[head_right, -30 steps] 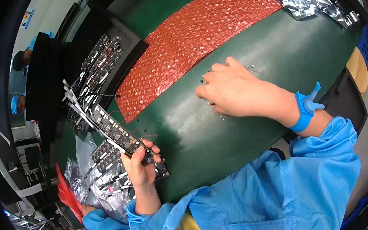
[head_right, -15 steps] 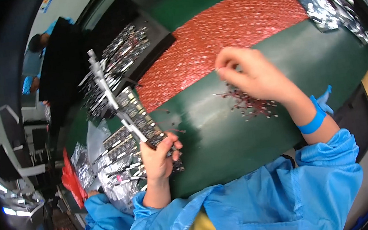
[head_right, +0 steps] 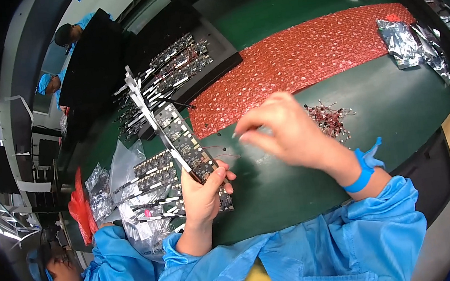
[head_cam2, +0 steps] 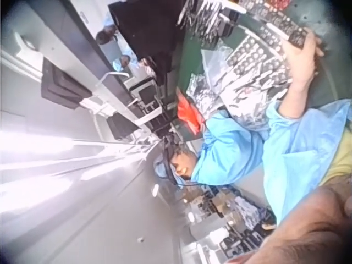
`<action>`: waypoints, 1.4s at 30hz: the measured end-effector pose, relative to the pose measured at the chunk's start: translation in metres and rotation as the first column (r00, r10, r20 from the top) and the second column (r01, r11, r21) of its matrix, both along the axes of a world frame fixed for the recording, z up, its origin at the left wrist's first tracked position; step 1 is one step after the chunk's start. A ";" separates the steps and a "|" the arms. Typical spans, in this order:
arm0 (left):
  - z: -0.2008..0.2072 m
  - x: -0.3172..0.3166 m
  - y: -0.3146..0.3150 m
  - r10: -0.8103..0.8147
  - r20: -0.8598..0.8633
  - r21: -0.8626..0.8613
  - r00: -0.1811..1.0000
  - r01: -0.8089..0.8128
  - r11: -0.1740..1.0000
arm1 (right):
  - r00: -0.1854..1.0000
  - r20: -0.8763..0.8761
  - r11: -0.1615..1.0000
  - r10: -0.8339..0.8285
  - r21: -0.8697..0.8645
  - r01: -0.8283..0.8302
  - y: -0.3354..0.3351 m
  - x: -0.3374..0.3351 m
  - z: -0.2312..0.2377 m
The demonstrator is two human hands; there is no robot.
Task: The person sorts and assembles electronic circuit boards by hand, working with circuit boards and electronic components from plastic bags and trays.
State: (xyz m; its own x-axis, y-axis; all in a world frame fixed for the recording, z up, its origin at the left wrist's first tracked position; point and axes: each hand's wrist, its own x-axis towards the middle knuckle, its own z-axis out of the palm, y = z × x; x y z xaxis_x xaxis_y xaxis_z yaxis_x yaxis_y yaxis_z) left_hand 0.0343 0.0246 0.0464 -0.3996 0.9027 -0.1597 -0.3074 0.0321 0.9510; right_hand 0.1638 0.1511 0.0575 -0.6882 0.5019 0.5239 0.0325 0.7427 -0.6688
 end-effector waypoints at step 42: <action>-0.002 -0.009 -0.006 -0.195 0.418 0.086 0.887 0.175 0.981 | 0.979 0.098 0.976 0.180 0.105 -0.190 -0.033 -0.009 0.001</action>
